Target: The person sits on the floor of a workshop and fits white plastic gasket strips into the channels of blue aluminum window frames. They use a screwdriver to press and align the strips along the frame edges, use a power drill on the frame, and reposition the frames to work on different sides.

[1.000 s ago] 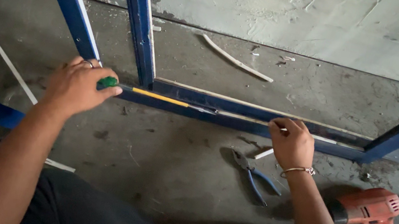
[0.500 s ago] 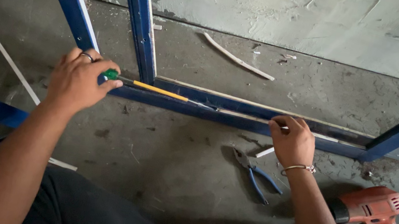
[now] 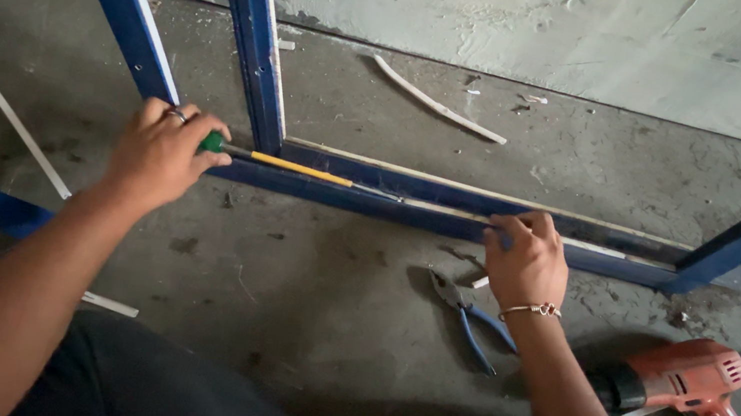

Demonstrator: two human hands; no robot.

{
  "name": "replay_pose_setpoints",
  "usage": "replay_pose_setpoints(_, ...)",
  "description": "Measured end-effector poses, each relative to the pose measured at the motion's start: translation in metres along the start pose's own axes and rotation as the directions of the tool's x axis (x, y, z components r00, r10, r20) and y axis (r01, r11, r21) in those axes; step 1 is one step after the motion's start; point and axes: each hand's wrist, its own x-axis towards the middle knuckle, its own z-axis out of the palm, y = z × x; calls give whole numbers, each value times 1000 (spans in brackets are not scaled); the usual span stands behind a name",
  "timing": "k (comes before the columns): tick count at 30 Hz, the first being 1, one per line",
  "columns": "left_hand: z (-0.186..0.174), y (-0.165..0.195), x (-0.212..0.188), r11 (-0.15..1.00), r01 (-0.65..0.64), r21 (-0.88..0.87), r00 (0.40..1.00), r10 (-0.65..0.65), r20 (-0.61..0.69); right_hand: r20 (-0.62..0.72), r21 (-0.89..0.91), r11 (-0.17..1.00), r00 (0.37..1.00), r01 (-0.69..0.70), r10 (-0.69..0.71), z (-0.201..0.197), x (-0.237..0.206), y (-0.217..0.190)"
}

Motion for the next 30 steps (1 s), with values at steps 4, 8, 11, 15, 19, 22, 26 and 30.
replay_pose_setpoints(4, 10, 0, -7, 998, -58, -6, 996, 57, -71, -45, 37, 999, 999, 31, -29, 6, -3, 3)
replay_pose_setpoints(8, 15, 8, -9, 1000, -23, 19, 997, 24, -72, -86, 29, 998, 995, 55, -52, 12, -3, 7)
replay_pose_setpoints(11, 12, 17, -11, 999, 52, -13, 997, -52, -49, -111, 24, 997, 991, 75, -72, 16, -3, 8)
replay_pose_setpoints(15, 5, 17, -6, 998, 51, -39, 994, -54, -90, -122, 25, 998, 991, 62, -58, 16, -3, 6)
replay_pose_setpoints(19, 5, 13, 2, 999, 20, -42, 992, -25, -123, -103, 17, 999, 994, 44, -42, 14, -5, 4)
replay_pose_setpoints(22, 6, 16, 1, 998, 57, -41, 998, -58, -21, -112, 27, 998, 992, 55, -51, 15, -5, 4)
replay_pose_setpoints(26, 0, 18, 3, 999, -8, -45, 994, 3, -112, -132, 28, 998, 989, 64, -60, 16, -4, 5)
replay_pose_setpoints(30, -4, 20, 1, 991, 0, -133, 986, -22, -163, -115, 24, 998, 991, 64, -61, 16, -5, 5)
